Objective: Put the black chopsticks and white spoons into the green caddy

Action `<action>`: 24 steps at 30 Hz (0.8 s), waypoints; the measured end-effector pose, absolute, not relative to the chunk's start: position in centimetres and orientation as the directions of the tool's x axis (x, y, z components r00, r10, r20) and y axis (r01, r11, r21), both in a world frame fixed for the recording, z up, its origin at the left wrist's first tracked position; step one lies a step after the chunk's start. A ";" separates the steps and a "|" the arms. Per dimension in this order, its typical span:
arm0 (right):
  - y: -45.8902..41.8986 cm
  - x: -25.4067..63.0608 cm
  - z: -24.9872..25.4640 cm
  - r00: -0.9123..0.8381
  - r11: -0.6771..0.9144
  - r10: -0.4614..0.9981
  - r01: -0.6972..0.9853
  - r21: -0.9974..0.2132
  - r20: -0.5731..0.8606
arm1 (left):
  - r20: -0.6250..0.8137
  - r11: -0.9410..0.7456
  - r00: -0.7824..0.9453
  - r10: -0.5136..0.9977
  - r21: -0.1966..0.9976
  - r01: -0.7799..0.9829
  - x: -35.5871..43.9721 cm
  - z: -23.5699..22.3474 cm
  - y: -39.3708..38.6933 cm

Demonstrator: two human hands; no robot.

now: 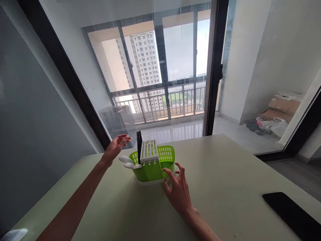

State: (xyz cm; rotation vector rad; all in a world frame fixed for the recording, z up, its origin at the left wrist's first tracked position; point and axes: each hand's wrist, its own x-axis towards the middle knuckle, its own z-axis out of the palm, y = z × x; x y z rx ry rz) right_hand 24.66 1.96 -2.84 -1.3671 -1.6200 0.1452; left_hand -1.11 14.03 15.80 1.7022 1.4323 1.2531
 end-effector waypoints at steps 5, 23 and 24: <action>2.2 24.7 -3.1 0.110 0.372 0.796 0.688 -0.623 0.595 | 0.100 -0.124 0.076 0.992 0.872 0.473 2.6 17.1 15.8; 2.3 24.7 -2.6 0.120 0.372 0.782 0.697 -0.613 0.611 | -0.063 0.009 0.155 0.986 0.945 0.327 6.2 15.1 19.1; 2.3 24.7 -2.7 0.119 0.375 0.782 0.695 -0.614 0.612 | -0.061 0.007 0.162 0.985 0.950 0.312 6.2 15.2 19.0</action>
